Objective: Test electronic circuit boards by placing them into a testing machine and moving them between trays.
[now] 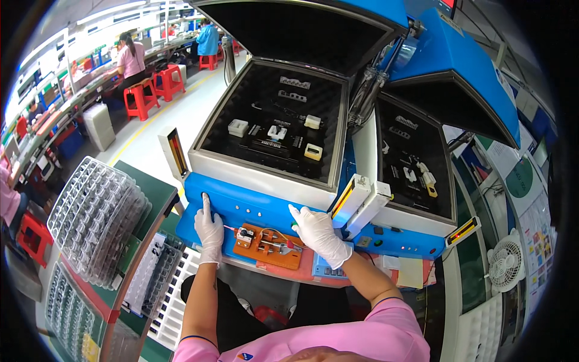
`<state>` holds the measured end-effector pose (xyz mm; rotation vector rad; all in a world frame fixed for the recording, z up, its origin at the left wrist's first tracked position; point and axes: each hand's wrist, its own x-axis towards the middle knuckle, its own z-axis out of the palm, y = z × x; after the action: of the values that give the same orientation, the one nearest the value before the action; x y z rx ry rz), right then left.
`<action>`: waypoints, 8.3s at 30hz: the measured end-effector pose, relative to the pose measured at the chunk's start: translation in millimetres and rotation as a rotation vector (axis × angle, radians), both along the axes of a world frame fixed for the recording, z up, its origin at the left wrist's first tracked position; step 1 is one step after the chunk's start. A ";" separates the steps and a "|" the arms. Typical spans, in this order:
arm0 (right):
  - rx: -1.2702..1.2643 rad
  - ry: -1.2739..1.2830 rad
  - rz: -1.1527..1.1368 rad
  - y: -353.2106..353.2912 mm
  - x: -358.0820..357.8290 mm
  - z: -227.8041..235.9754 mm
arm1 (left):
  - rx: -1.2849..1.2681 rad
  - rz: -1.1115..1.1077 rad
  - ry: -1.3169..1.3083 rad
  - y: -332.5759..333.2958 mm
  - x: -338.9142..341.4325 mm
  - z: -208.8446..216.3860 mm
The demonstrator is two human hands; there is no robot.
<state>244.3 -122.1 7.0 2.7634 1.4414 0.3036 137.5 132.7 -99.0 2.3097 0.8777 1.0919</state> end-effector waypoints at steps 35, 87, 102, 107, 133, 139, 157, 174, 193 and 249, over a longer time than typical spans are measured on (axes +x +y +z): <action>1.067 0.991 -0.194 -50.1 -42.2 -5.7 | -0.064 0.288 -0.040 221.3 -185.7 231.9; 0.773 0.359 0.320 2.2 -47.1 -34.4 | -0.225 0.017 -0.565 161.3 -458.4 190.3; 0.616 0.220 0.259 55.7 -47.6 -15.1 | -0.885 -0.290 -0.278 -62.2 -162.8 91.5; 0.399 0.295 0.300 90.9 -45.4 -47.1 | -0.910 -0.265 -0.410 -76.3 -109.3 54.2; 0.987 0.910 0.155 17.8 -60.3 -25.5 | -0.315 -0.145 -0.386 -94.0 -11.6 0.6; 0.819 0.652 0.444 -14.9 -56.6 22.0 | -0.326 -0.143 -0.397 -90.0 -14.5 -5.5; 1.388 0.478 -0.671 -240.8 284.3 67.1 | -0.749 -0.060 -0.440 -21.8 -0.3 -10.1; 0.577 0.200 -0.979 -263.8 314.9 57.4 | -0.762 -0.069 -0.450 -34.1 3.1 -0.7; 0.785 0.241 -0.823 -349.7 81.2 103.0 | -0.232 -0.072 -0.620 -58.8 4.5 21.8; 0.973 0.432 0.077 -17.2 -55.8 -38.2 | -0.325 -0.313 -0.119 -109.3 -79.2 31.9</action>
<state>188.5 -139.2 -31.3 3.7159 1.8672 0.5591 58.4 23.4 -67.1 2.0050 0.5739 0.8700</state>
